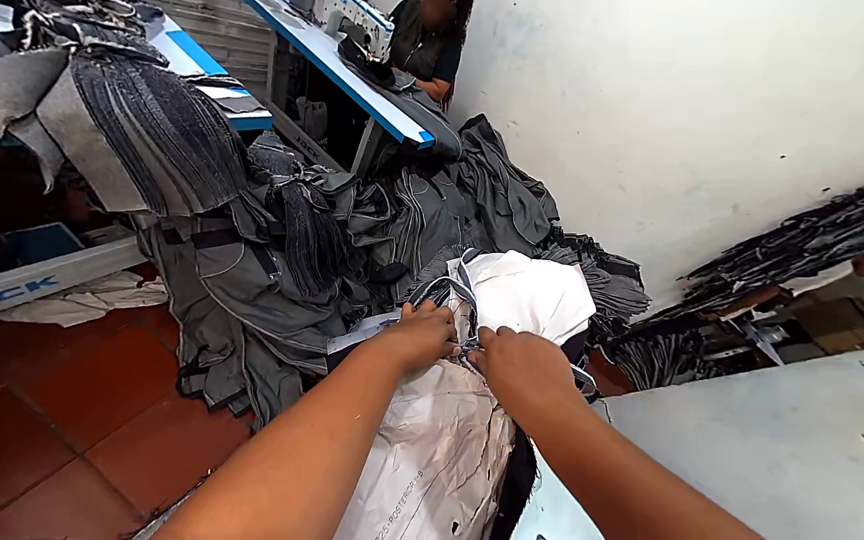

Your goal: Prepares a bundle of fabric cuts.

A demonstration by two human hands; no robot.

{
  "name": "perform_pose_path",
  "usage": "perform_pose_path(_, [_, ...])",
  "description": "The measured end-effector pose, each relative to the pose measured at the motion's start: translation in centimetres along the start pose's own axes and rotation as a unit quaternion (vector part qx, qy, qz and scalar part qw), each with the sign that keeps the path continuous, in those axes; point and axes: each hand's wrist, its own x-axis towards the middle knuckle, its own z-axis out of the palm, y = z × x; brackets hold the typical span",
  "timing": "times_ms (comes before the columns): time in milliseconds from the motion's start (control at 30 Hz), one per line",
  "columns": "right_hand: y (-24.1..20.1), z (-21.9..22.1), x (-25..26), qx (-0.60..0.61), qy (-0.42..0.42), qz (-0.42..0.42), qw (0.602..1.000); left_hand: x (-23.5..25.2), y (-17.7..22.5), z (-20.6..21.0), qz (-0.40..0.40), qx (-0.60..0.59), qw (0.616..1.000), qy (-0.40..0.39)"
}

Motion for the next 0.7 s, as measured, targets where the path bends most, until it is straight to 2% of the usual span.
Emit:
perform_pose_path(133, [-0.8,-1.1,0.8,-0.087,-0.053,-0.024,0.995,0.4,-0.2,0.0,0.001,0.008,1.0,-0.011])
perform_pose_path(300, [-1.8,-1.9,1.0,-0.138,-0.077,-0.016,0.987,0.5,-0.4,0.0,0.006,0.006,1.0,-0.002])
perform_pose_path(500, [-3.5,-3.0,1.0,-0.168,-0.101,0.004,0.981,0.2,-0.3,-0.3,0.002,-0.009,1.0,-0.011])
perform_pose_path(600, [-4.5,-3.4,1.2,-0.159,-0.118,0.029,0.98,0.2,-0.5,0.1,0.007,-0.017,1.0,0.009])
perform_pose_path(700, [-3.1,-2.6,2.6,-0.114,-0.115,0.004,0.987,0.2,-0.7,0.3,0.0,-0.027,0.999,0.023])
